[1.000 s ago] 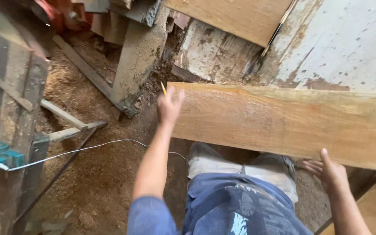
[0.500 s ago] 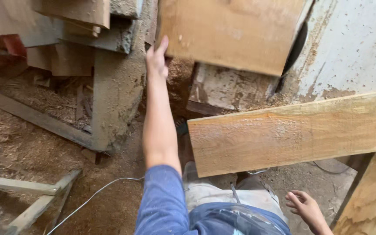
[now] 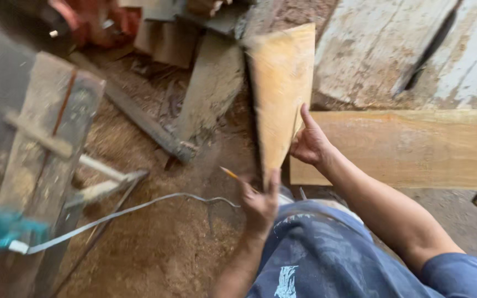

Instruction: The person measures wooden planks with a yellow tape measure and marks them with a pencil. They reposition the tape along the planks, draw pencil lines, then carry a plank across the workshop and stack it with other boards.

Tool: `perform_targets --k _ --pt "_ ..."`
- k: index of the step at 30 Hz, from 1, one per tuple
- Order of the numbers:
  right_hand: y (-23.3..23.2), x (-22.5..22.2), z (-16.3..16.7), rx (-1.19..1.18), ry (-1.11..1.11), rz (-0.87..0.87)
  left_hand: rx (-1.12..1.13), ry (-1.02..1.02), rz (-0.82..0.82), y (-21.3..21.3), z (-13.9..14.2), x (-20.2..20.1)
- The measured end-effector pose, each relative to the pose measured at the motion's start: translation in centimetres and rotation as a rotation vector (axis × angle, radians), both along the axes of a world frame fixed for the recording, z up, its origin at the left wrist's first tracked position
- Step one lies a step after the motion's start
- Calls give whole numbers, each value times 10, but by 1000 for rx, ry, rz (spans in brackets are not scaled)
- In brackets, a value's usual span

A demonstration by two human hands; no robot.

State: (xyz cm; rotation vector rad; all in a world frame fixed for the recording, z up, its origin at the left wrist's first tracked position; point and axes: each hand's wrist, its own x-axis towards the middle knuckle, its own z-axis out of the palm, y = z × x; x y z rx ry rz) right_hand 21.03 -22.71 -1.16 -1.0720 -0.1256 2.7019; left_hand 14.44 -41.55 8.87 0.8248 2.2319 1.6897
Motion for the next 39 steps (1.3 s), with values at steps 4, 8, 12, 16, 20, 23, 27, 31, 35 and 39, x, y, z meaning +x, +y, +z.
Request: perform_targets --k 4,8,12,16,20,23,27,31,35,39 --pt "-75 2 -14 -18 456 145 52 250 34 -95 -24 69" --pt "-148 -7 -31 78 360 334 204 278 99 -178 -37 113" --pt "-219 -35 -22 -9 567 536 -41 235 24 -261 -18 130" --pt "-300 -58 -9 -82 661 700 67 380 292 -329 -8 144" --pt "-385 -107 1 -56 673 846 174 500 475 -389 -22 121" --pt "-458 -157 -1 -31 659 957 148 497 544 -448 -33 93" --pt "-583 -229 -5 18 618 1062 126 525 695 -551 -37 48" --pt "-726 -285 16 111 550 1152 24 360 731 -663 -19 13" --pt "-825 -314 54 189 531 1179 136 138 1035 -750 23 -33" --pt "-871 -351 88 374 556 1090 678 75 1269 -875 49 -99"
